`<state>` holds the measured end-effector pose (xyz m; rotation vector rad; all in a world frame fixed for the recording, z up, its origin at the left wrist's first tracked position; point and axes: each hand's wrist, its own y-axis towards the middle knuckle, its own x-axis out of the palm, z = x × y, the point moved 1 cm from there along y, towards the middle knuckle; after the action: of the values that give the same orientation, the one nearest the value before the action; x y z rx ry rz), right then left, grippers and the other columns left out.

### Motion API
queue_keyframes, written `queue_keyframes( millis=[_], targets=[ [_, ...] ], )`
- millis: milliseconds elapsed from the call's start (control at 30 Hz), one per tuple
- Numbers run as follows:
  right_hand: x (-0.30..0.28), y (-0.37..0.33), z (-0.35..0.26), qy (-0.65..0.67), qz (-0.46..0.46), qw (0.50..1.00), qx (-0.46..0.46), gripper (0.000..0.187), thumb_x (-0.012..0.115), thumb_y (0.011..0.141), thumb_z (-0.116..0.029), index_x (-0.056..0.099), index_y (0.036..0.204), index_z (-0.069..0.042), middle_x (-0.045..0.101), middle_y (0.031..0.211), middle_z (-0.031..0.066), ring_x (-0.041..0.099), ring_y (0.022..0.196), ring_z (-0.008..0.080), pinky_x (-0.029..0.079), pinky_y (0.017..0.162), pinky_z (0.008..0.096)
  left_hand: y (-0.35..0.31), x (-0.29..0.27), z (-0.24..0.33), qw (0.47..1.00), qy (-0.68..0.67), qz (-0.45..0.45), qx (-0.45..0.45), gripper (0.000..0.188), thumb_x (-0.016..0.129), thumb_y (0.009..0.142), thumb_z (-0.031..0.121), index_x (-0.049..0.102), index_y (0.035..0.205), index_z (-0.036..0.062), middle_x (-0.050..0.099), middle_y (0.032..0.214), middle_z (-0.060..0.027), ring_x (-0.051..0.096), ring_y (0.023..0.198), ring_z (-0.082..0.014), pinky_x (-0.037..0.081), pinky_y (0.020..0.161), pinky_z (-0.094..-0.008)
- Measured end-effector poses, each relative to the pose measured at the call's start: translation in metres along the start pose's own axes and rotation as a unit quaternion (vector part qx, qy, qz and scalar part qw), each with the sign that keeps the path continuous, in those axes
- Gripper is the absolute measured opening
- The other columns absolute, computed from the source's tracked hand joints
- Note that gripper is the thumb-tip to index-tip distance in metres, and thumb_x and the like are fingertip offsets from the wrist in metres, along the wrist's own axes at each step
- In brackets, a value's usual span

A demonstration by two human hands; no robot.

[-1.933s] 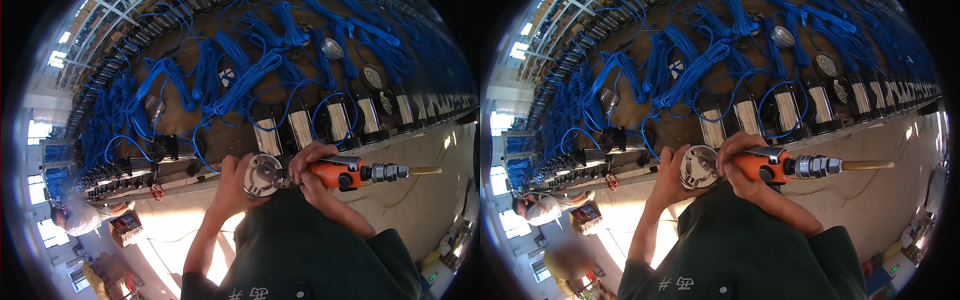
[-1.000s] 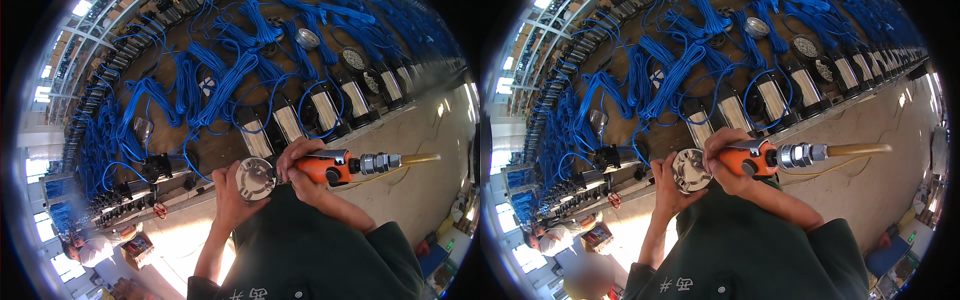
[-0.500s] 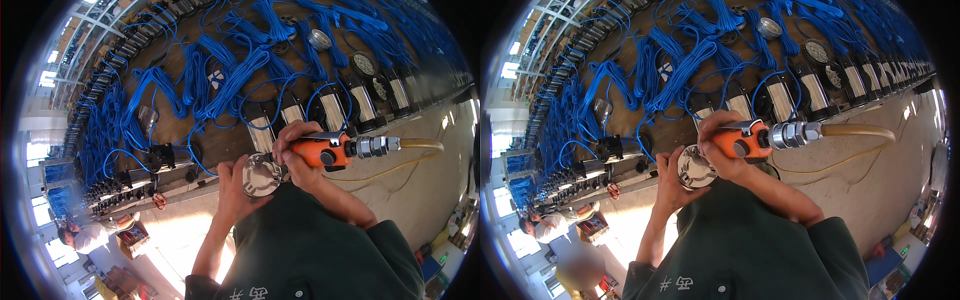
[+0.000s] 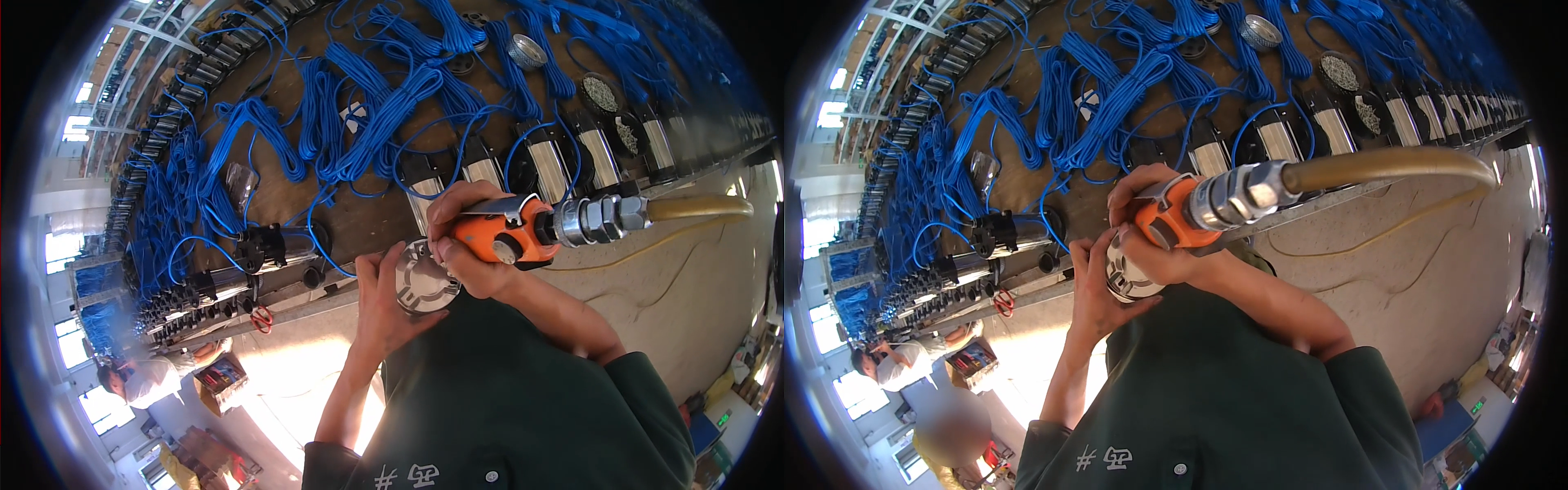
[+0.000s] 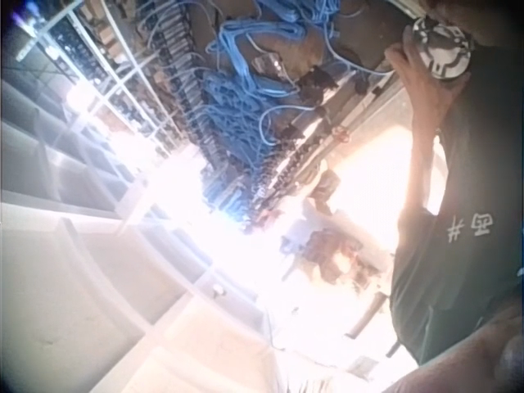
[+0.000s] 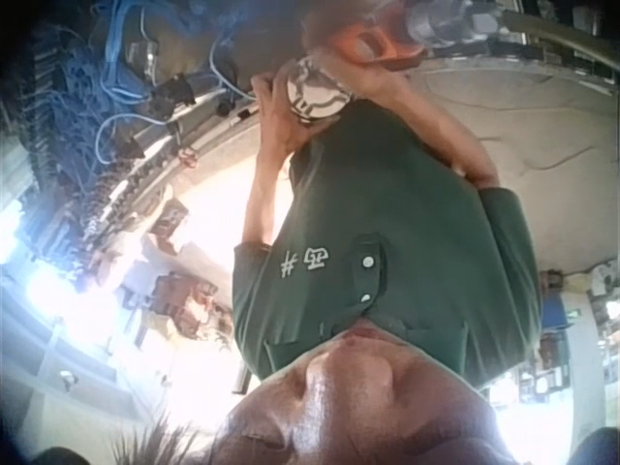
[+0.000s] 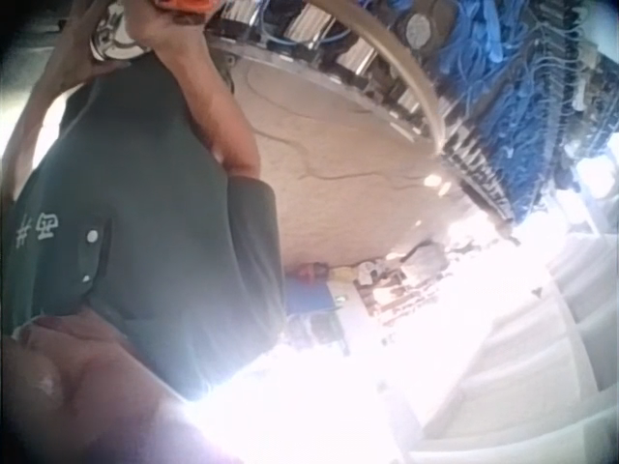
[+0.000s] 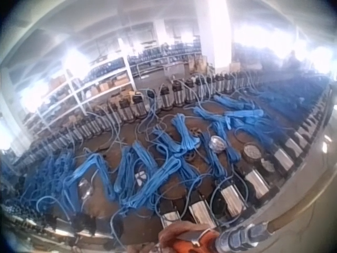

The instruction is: The person assembles industrial water pumps by placing metal caps onto the pump bodies and securing them with screws using a pneumatic screwdriver.

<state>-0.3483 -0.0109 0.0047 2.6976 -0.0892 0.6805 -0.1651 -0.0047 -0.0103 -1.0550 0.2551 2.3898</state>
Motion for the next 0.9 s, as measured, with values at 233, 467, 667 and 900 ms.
queue_keyframes(
  millis=[233,467,667,900],
  targets=[
    [0.004,0.004,-0.001,-0.051,0.013,0.998,-0.044,0.033,0.06,0.072,0.008,0.053,0.102,0.0,0.06,0.084,0.0086,0.06,0.077,0.0125,0.052,0.069,0.0264,-0.002,0.005,-0.005,1.0,0.009,0.015,0.018,0.103,0.092,0.048,0.023,0.04,0.134,0.0056,0.039,0.112,-0.0176,0.045,0.103,-0.0356,0.044,0.087,-0.0444],
    [0.005,0.006,-0.001,-0.053,0.015,0.998,-0.031,0.033,0.06,0.071,0.007,0.053,0.102,0.0,0.059,0.083,0.0077,0.059,0.075,0.0119,0.051,0.068,0.0256,0.001,0.006,-0.005,0.999,0.014,0.013,0.025,0.102,0.092,0.048,0.022,0.038,0.133,0.0029,0.038,0.112,-0.0183,0.045,0.103,-0.0357,0.045,0.086,-0.0439],
    [0.004,0.006,0.001,-0.044,0.01,0.999,-0.03,0.033,0.059,0.072,0.007,0.052,0.102,-0.001,0.059,0.083,0.0075,0.059,0.075,0.0119,0.05,0.069,0.026,0.001,0.002,-0.003,1.0,0.004,0.008,0.023,0.102,0.091,0.049,0.02,0.038,0.134,0.0027,0.038,0.112,-0.0184,0.047,0.102,-0.0356,0.046,0.085,-0.043],
    [0.002,0.003,0.008,-0.005,0.018,1.0,-0.012,0.032,0.058,0.073,0.007,0.049,0.103,-0.002,0.059,0.083,0.0075,0.059,0.075,0.0121,0.05,0.068,0.0266,0.0,0.002,-0.003,1.0,-0.003,0.0,0.019,0.101,0.09,0.049,0.017,0.038,0.134,0.0024,0.039,0.112,-0.0185,0.048,0.102,-0.0358,0.047,0.085,-0.0429]
  ],
)
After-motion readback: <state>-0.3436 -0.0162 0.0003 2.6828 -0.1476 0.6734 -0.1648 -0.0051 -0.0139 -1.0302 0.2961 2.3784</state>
